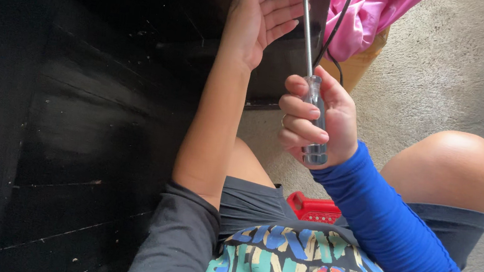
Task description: The person retrieves a screwdriver from a red basket and sits on a small stool. They then use the screwdriver to loosen and tighten screws on a power strip attached to the side of a black cabinet.
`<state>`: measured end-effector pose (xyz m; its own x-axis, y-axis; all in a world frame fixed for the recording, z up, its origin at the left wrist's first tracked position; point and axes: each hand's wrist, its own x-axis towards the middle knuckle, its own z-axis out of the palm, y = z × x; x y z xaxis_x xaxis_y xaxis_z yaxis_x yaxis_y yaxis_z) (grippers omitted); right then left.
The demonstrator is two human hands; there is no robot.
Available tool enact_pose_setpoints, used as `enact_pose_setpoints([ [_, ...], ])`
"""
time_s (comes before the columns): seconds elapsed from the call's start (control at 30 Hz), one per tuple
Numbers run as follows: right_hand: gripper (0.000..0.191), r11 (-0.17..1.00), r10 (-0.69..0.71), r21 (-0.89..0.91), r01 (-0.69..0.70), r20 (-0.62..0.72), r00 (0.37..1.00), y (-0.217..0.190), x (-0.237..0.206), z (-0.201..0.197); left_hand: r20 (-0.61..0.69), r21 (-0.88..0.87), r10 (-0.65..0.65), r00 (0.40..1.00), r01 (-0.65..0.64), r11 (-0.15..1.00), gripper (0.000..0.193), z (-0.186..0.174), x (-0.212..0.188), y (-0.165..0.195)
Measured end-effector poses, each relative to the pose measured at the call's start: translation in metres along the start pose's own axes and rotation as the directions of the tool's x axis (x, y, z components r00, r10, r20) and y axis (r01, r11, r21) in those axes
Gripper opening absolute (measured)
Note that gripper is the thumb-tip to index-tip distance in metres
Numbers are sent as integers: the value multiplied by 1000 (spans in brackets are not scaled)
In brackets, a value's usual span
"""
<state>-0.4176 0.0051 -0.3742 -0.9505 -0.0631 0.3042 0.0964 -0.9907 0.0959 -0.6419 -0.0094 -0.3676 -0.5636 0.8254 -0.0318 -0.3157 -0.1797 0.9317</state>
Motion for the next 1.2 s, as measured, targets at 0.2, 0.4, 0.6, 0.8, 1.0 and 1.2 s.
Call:
enact_pose_setpoints([
  [0.2,54,983,-73,-181,28,-247,966,-2,-8,-3,15,-44,-24,1000,24,999,79,-11,7,-12],
  [0.4,31,816,-358,-579,-10,-518,777,3,-13,18,28,-13,-6,1000,6,1000,77,-7,4,-9],
  [0.6,33,411,-552,-910,-47,-290,782,16,-10,27,15,58,27,1000,-28,998,75,-1,-1,-4],
  [0.8,30,368,-560,-927,-72,-283,779,12,-11,24,5,13,0,1000,0,1000,78,0,-3,-3],
  [1.0,30,377,-558,-922,-82,-297,775,10,-8,20,-40,-32,29,999,-30,999,84,-1,-9,-10],
  [1.2,29,358,-501,-921,-153,-328,800,19,-5,19,-39,-37,46,998,-47,998,82,-15,-15,-6],
])
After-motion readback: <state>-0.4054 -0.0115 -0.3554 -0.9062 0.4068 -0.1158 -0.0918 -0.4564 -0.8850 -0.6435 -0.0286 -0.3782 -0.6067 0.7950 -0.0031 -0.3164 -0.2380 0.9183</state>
